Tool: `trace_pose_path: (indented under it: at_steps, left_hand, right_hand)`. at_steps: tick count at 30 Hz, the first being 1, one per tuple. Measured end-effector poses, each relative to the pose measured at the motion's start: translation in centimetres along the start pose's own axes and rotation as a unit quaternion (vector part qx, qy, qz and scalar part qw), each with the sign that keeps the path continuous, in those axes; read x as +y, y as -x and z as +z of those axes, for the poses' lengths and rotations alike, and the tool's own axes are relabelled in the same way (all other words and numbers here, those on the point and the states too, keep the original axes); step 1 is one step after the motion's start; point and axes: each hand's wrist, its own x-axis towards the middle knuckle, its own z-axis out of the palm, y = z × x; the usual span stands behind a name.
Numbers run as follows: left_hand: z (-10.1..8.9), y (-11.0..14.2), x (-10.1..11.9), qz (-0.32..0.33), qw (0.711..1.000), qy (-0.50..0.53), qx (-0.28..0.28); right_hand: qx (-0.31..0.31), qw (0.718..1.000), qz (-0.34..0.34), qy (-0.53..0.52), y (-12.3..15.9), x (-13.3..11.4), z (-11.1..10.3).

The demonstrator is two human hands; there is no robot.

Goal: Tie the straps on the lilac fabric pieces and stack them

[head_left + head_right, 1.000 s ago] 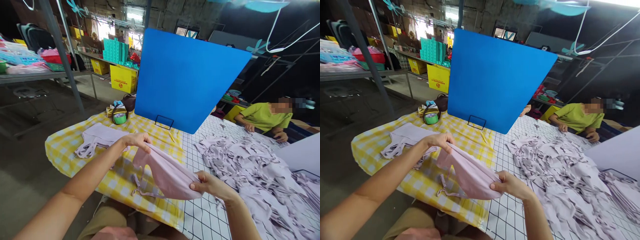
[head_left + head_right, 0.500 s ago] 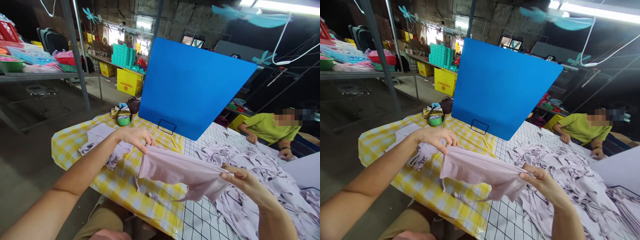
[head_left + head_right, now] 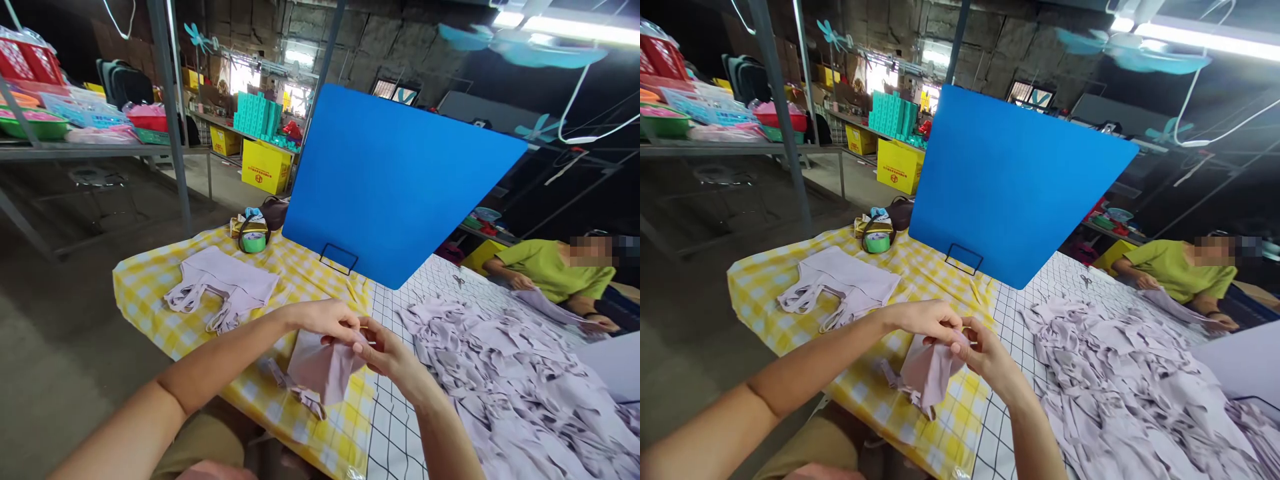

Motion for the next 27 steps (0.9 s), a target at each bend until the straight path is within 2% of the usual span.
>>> trace_pose_path:
  at_steps: [4,6,9,12,14,16,21,23,25,27]
  left_hand:
    - [-0.3,0.8,-2.5,-0.028,0.991,0.069,-0.113]
    - [-0.2,1.0,-3.3,-0.052,0.987,0.075,-0.132]
    - [0.0,0.8,-3.1,-0.037,0.995,0.053,-0.070]
    - [0.1,0.3,-1.5,0.002,0.999,-0.030,-0.017]
    - [0.2,0.0,-0.7,0.014,0.997,-0.073,-0.003]
    - [0.2,-0.3,-0.6,0.022,0.997,-0.077,-0.014]
    - [0.0,-0.2,-3.8,-0.003,0.993,-0.039,-0.112]
    - [-0.3,0.2,-5.4,-0.016,0.991,-0.056,-0.117]
    - [-0.9,0.7,-6.4,-0.018,0.991,-0.114,-0.074]
    - [-1.8,1.3,-6.7,-0.006,0.983,-0.180,0.021]
  right_hand:
    - [0.023,0.999,0.043,0.010,0.7,0.7,-1.1]
    - [0.042,0.998,0.039,0.011,1.0,1.0,-1.7]
    - [0.042,0.998,0.047,0.016,1.3,0.9,-1.9]
    - [0.004,0.998,0.057,0.035,1.1,0.5,-1.4]
    - [-0.011,0.998,0.059,0.036,0.9,0.2,-1.1]
    - [-0.002,0.997,0.064,0.031,0.9,0.0,-1.0]
    - [0.077,0.997,0.031,0.005,3.1,-0.6,-2.8]
    - [0.130,0.991,-0.004,-0.022,4.6,-1.0,-4.0]
    - [0.195,0.978,-0.038,-0.058,6.0,-1.4,-5.2]
    - [0.256,0.961,-0.058,-0.089,7.2,-1.6,-6.2]
